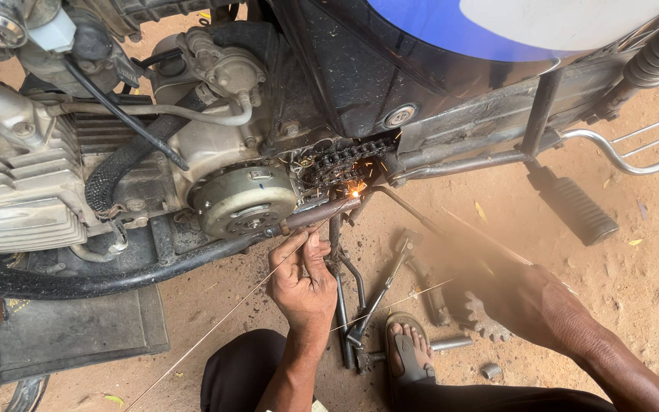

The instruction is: The person crouches beside a motorcycle and brazes the frame near the engine chain area, holding a filler rod in one hand and a torch in the other while sparks and flame are visible. They reposition the rod and torch repeatedly along the joint, continuing the brazing work throughout the clip.

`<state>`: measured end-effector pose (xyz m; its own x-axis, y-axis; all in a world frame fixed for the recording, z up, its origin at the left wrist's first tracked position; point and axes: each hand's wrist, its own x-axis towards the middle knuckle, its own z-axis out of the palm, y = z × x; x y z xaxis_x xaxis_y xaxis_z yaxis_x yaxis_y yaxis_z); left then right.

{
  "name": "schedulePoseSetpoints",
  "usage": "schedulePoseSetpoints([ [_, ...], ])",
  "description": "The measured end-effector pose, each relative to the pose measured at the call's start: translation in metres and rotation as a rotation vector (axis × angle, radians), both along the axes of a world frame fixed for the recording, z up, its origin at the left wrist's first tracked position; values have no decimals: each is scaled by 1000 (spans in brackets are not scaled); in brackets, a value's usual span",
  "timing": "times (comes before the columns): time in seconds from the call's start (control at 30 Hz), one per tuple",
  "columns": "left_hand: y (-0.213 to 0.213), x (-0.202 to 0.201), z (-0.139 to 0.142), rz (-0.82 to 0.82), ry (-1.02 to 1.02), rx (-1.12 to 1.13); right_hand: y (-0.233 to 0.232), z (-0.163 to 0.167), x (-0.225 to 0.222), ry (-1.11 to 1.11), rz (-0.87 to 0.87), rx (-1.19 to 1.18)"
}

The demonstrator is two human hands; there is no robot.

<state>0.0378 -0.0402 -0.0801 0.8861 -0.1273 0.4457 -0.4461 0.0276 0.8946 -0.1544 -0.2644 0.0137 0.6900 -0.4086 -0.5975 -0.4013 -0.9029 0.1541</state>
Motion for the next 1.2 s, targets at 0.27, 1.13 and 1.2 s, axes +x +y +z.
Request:
schedulePoseSetpoints([
  [0.27, -2, 0, -1, -11, -8, -48, 5, 8, 4, -150, -42, 58],
  [1.13, -3, 1, 6, 71, -167, 25, 16, 30, 23, -23, -305, 116],
  [1.2, -3, 0, 6, 50, -128, 16, 16, 30, 23, -44, -278, 119],
])
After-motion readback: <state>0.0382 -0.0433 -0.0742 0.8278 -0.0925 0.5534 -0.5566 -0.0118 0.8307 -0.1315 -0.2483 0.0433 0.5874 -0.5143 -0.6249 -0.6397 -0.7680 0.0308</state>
